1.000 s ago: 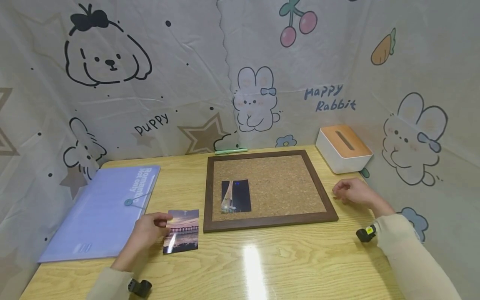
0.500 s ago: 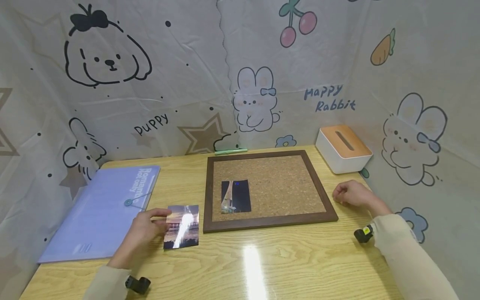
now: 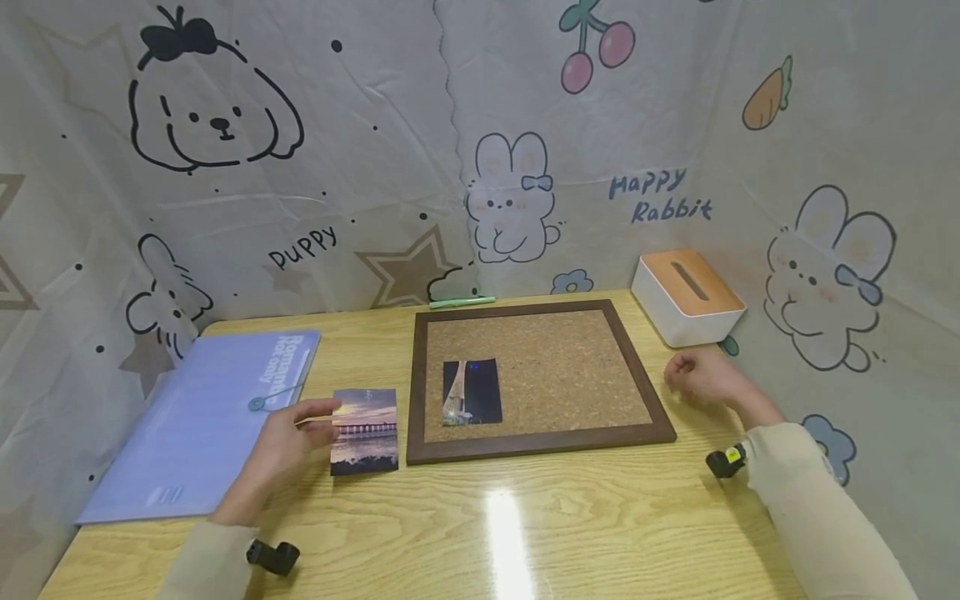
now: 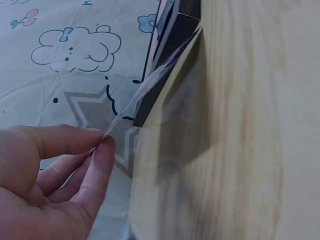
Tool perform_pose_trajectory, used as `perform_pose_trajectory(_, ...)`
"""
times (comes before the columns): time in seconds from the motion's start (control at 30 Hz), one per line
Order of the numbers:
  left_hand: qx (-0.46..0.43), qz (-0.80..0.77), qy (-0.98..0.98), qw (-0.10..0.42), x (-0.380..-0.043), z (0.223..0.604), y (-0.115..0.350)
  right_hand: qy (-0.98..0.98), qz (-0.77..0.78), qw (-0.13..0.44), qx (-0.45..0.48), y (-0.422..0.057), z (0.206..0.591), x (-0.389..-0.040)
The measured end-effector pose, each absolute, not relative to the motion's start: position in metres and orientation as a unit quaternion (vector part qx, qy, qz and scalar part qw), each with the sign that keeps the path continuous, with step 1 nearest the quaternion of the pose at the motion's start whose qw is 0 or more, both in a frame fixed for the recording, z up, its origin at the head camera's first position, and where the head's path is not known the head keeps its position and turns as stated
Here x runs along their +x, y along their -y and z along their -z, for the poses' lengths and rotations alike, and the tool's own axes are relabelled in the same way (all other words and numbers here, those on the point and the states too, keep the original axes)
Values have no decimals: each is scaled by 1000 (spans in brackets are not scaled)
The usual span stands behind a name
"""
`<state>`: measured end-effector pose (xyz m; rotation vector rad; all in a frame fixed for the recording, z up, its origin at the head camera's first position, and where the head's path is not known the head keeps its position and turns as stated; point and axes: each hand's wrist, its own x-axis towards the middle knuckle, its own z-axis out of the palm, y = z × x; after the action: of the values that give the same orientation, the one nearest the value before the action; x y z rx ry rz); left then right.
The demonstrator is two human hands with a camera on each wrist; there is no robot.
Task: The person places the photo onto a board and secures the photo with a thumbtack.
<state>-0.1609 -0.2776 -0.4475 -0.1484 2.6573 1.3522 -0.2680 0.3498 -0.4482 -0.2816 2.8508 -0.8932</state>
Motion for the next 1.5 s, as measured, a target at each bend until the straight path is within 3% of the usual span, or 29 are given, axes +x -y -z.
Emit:
perform_pose_trajectory(0.57, -24, -541, -838, 70, -182, 429, 256, -940, 318, 72, -95, -334, 431, -272)
perform_pose_trajectory(1.2, 1, -595, -799, 87, -225, 432, 194, -925, 357, 73, -111, -310, 416, -281)
perform_pose_trajectory(1.5, 23, -606, -791, 87, -237, 438, 161, -900, 407, 98, -120, -291, 406, -285)
